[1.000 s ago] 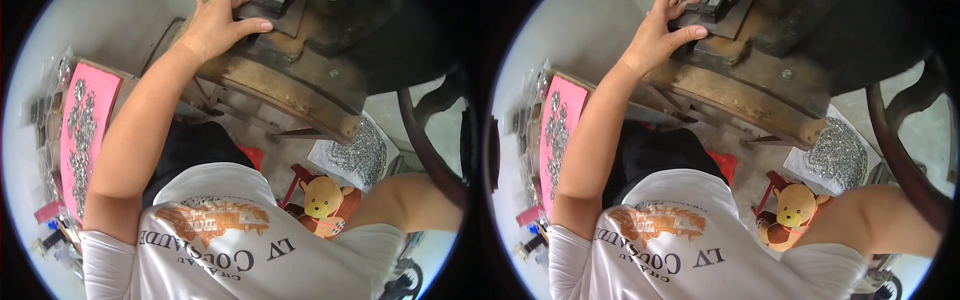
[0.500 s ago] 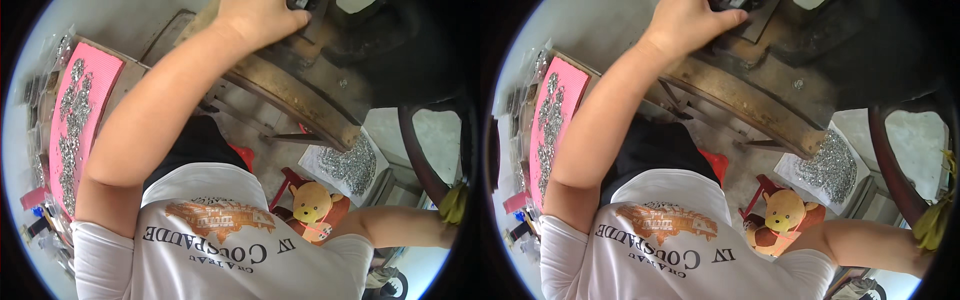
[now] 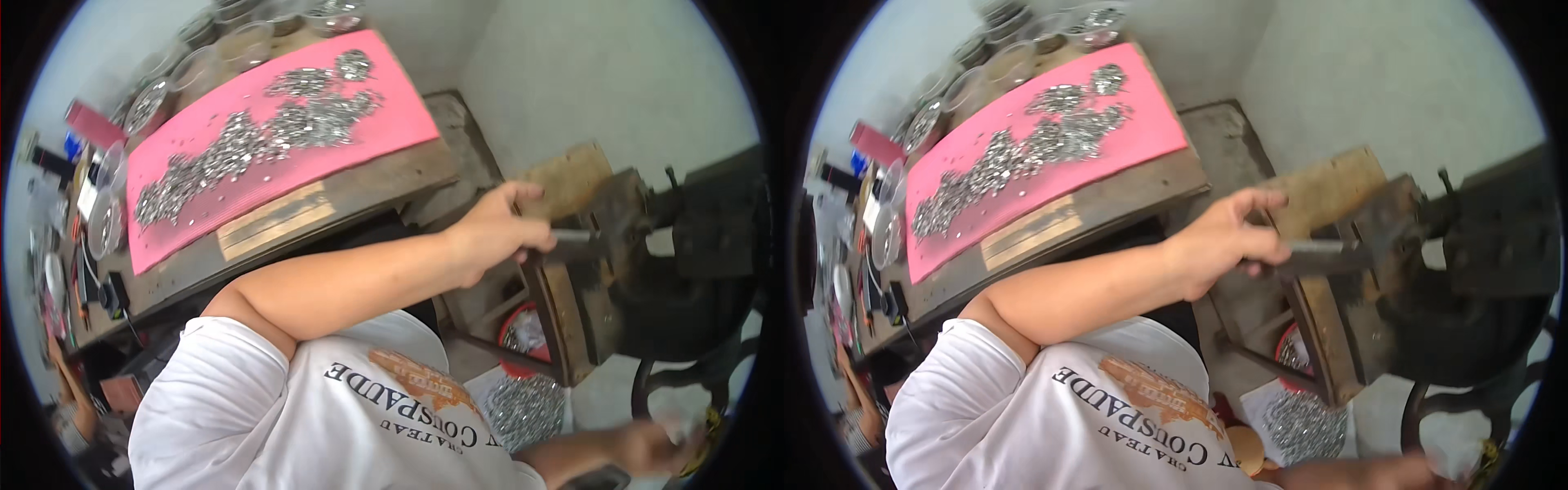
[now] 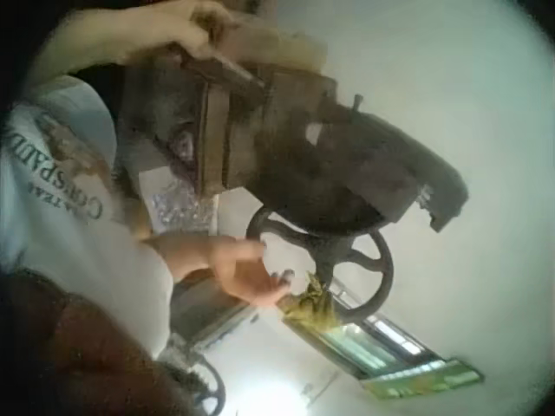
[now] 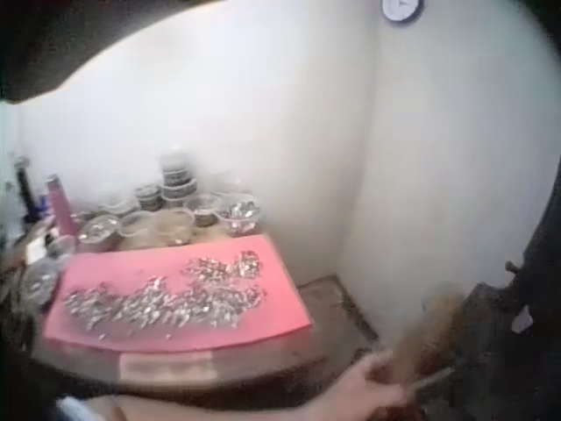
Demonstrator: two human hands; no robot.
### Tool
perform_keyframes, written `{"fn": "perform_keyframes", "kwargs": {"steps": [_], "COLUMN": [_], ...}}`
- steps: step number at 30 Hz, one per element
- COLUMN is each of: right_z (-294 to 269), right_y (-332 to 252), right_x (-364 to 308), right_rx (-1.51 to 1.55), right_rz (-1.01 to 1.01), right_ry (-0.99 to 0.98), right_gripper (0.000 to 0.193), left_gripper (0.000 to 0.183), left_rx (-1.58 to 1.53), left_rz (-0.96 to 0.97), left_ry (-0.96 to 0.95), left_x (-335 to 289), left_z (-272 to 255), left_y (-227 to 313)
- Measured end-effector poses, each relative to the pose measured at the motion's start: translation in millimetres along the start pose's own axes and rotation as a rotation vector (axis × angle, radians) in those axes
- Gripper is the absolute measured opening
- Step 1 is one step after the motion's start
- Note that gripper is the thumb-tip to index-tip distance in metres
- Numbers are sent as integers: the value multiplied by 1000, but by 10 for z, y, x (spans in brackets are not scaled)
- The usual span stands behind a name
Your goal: The person places small metal pieces into a metal jig by hand, then positions the jig under a press machine and presses it.
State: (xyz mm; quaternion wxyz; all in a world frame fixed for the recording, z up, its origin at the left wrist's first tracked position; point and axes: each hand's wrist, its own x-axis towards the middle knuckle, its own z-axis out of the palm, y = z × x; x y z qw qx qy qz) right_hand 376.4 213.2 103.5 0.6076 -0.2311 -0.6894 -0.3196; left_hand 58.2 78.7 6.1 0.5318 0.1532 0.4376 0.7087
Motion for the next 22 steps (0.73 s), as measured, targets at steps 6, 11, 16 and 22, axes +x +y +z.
{"fn": "perform_keyframes", "kwargs": {"steps": [6,11,16,22], "right_z": [729,818,771,876], "right_y": [-2069,-2564,-3121,-3672], "right_x": [-851,-585,-534,-768], "right_rx": [686,1145,1854,2096], "right_rz": [-277,-110,787,934], "right_ry": [-364,-416,-819,-1081], "right_gripper": [28,36,55,55], "left_gripper": [84,80,70,53], "left_rx": [17,238,1063,1244], "left_rz": [-53,171,1079,1106], "left_ry": [-22,-60,296,600], "left_x": [-819,-1375,-1538,-1685], "left_z": [-400,-754,-1138,-1590], "left_y": [213,459,339,199]}}
